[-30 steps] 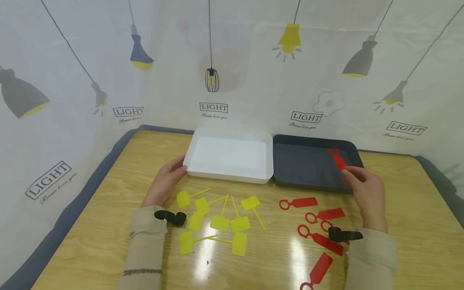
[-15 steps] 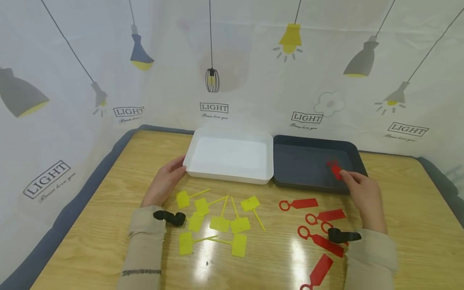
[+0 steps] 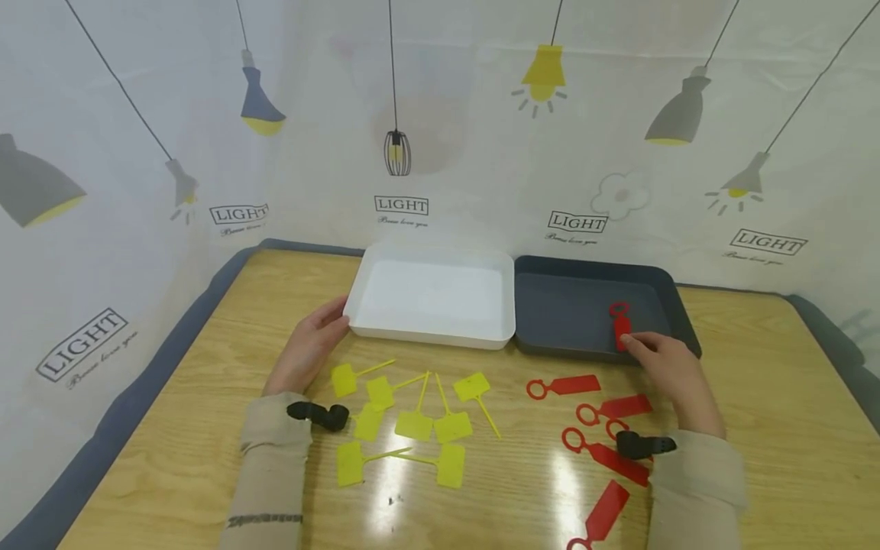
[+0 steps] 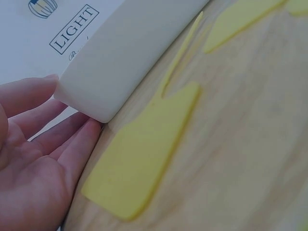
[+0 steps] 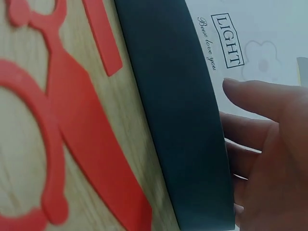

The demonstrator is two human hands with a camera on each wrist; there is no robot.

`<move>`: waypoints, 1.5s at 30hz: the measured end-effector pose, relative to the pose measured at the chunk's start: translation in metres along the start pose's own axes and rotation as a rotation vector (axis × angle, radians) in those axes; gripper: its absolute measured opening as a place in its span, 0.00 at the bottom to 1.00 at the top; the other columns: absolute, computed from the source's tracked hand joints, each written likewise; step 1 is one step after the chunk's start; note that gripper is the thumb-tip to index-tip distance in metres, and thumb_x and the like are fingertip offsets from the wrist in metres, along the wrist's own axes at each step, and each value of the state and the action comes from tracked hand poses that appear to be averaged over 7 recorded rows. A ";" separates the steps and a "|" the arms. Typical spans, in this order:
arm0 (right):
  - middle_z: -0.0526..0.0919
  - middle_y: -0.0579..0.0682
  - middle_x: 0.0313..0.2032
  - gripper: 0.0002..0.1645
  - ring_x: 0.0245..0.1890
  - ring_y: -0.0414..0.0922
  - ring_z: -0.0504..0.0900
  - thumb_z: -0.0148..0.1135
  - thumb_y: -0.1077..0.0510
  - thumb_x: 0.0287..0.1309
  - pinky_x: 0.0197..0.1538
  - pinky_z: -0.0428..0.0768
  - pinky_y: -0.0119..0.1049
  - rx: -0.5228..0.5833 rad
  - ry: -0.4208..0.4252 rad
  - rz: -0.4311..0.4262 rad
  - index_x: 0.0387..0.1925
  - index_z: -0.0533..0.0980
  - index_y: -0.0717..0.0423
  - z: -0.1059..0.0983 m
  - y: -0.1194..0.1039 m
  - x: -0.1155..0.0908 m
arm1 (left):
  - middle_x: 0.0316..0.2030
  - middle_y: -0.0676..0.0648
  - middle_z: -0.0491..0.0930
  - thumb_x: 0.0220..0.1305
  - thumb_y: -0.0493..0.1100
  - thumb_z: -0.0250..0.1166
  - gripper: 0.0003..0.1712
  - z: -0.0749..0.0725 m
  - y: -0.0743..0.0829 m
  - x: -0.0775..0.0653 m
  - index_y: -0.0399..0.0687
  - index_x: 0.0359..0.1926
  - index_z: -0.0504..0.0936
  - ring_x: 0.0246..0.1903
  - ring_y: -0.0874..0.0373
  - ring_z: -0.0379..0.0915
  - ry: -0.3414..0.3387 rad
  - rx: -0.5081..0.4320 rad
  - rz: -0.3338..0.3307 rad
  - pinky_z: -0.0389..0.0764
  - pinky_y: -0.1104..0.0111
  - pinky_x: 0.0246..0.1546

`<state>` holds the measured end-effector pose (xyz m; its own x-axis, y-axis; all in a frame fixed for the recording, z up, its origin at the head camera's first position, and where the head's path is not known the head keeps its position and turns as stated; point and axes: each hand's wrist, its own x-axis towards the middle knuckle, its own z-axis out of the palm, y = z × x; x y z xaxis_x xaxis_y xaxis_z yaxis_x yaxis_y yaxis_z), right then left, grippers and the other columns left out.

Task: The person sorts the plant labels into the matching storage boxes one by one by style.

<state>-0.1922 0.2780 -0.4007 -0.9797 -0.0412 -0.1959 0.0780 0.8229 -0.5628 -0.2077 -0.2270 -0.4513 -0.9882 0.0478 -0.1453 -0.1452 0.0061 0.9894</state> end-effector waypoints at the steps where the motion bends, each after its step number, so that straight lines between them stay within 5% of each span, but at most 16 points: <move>1: 0.64 0.70 0.56 0.42 0.56 0.67 0.58 0.36 0.35 0.62 0.53 0.60 0.61 -0.012 -0.001 -0.003 0.57 0.64 0.68 0.000 0.000 0.000 | 0.60 0.55 0.62 0.61 0.50 0.58 0.30 0.000 0.000 0.000 0.57 0.63 0.62 0.58 0.63 0.59 -0.001 -0.001 -0.002 0.61 0.67 0.58; 15: 0.67 0.69 0.54 0.39 0.54 0.69 0.60 0.36 0.36 0.62 0.51 0.48 0.66 -0.175 0.024 -0.050 0.55 0.68 0.66 0.007 0.002 0.007 | 0.60 0.53 0.61 0.61 0.49 0.58 0.30 -0.002 -0.001 0.001 0.55 0.64 0.61 0.58 0.62 0.59 -0.006 -0.019 0.003 0.61 0.65 0.59; 25: 0.68 0.69 0.52 0.47 0.54 0.64 0.62 0.30 0.31 0.60 0.52 0.44 0.64 -0.153 0.023 0.003 0.53 0.70 0.68 0.012 -0.002 0.006 | 0.60 0.53 0.62 0.61 0.48 0.57 0.29 -0.002 -0.001 0.000 0.56 0.63 0.62 0.58 0.61 0.58 -0.009 -0.023 0.007 0.60 0.65 0.59; 45: 0.65 0.67 0.53 0.43 0.55 0.62 0.58 0.33 0.33 0.61 0.50 0.46 0.65 -0.164 0.058 -0.031 0.52 0.71 0.65 0.012 -0.003 0.002 | 0.60 0.53 0.61 0.63 0.47 0.56 0.28 -0.001 -0.001 -0.001 0.54 0.64 0.61 0.58 0.62 0.58 -0.009 -0.029 0.015 0.62 0.67 0.58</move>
<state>-0.1925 0.2682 -0.4091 -0.9906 -0.0390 -0.1312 0.0211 0.9035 -0.4280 -0.2063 -0.2279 -0.4525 -0.9898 0.0563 -0.1307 -0.1322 -0.0233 0.9909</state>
